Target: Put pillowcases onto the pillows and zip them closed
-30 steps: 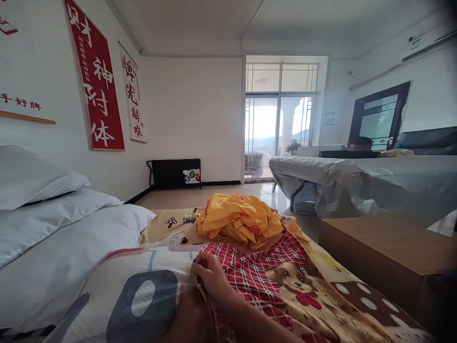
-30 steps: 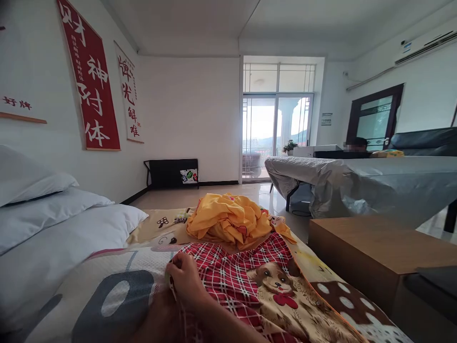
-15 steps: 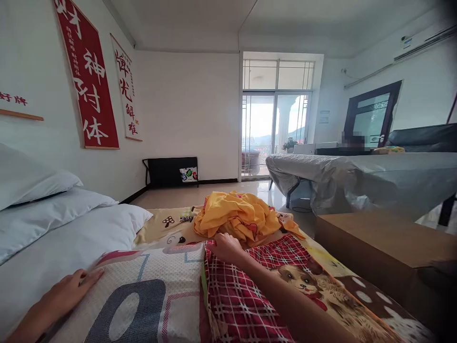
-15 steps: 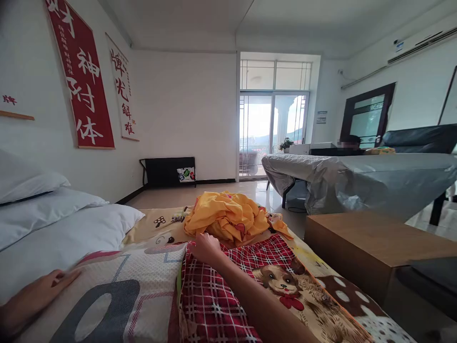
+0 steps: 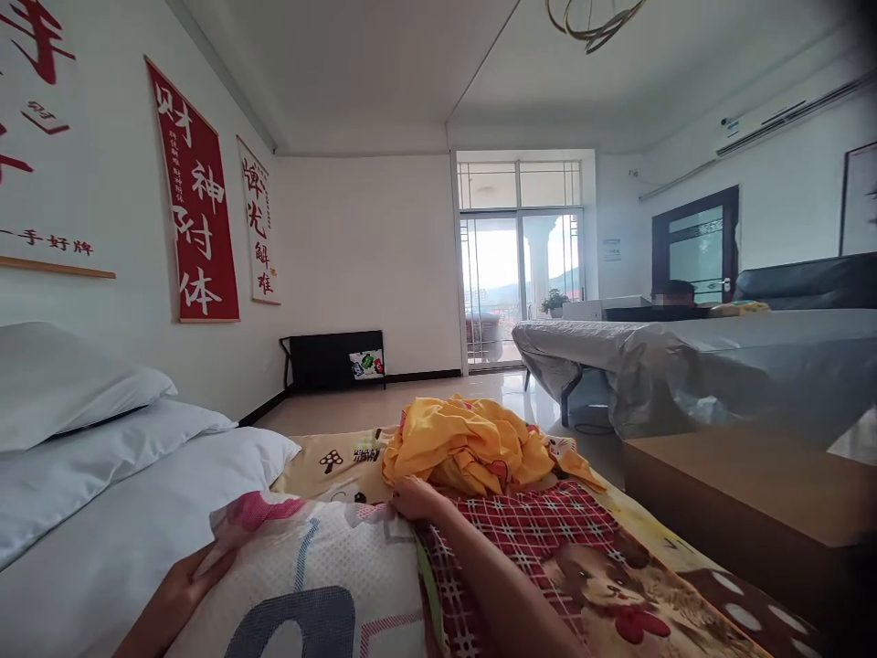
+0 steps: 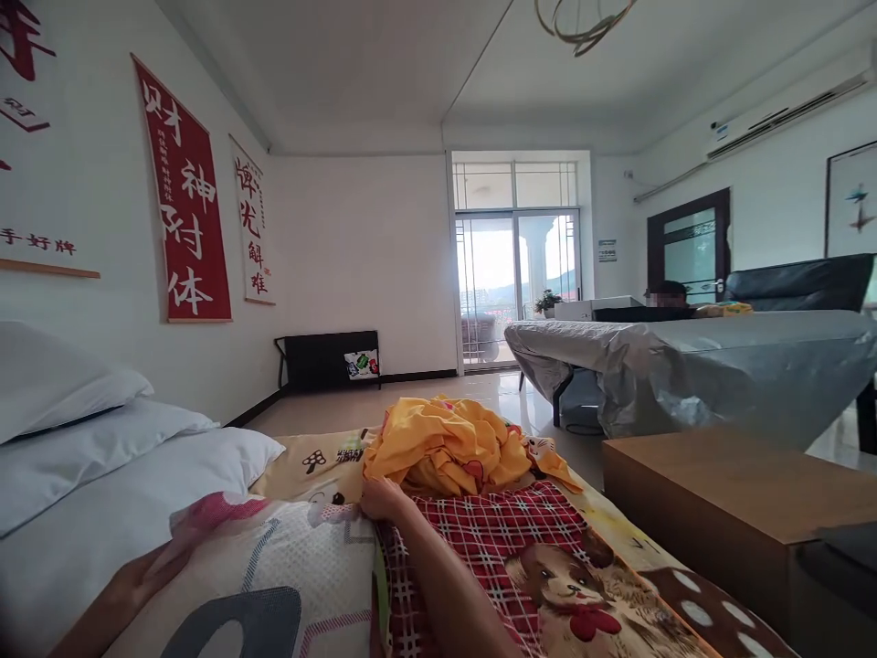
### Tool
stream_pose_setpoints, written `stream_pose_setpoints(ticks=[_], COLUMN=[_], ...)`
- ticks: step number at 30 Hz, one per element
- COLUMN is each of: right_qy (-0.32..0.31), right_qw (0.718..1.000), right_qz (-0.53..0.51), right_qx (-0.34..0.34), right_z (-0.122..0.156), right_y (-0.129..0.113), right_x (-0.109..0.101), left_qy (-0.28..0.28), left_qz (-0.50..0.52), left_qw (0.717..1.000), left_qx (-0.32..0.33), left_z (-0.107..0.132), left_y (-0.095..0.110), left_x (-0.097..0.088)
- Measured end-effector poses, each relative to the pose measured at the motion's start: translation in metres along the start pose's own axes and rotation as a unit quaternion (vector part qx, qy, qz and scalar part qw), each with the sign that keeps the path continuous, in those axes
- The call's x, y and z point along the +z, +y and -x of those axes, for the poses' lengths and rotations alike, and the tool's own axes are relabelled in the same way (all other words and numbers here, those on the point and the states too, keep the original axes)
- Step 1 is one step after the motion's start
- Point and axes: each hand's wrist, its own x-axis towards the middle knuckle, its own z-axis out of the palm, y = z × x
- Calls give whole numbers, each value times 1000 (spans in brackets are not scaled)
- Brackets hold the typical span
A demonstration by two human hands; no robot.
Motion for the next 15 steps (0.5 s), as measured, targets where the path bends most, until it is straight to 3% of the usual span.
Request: stream_pose_setpoints(ticks=[4,6,8,11,13,15], right_qy=[25,34,37,42,56,88], right_qw=[998,997,998,999,998,994], right_qz=[-21,-21,-15,1,13,21], right_qx=[-54,-61,-51,-32,-38,-66], right_z=[-8,-4,8,43,74,104], right_y=[-22,-34,-40,-36,-29,-20], right_x=[-9,-7,-3,0,6,18], left_qy=[-78,-92,-48,33,90,153], left_qz=[8,-11,-89,-241,-309,-353], left_qw=[996,993,994,970,944,894], left_qx=[43,68,40,-18,65,228], left_z=[-10,-21,-30,-26,-7,21], left_y=[49,55,42,-2,-29,-47], left_x=[6,15,23,26,24,25])
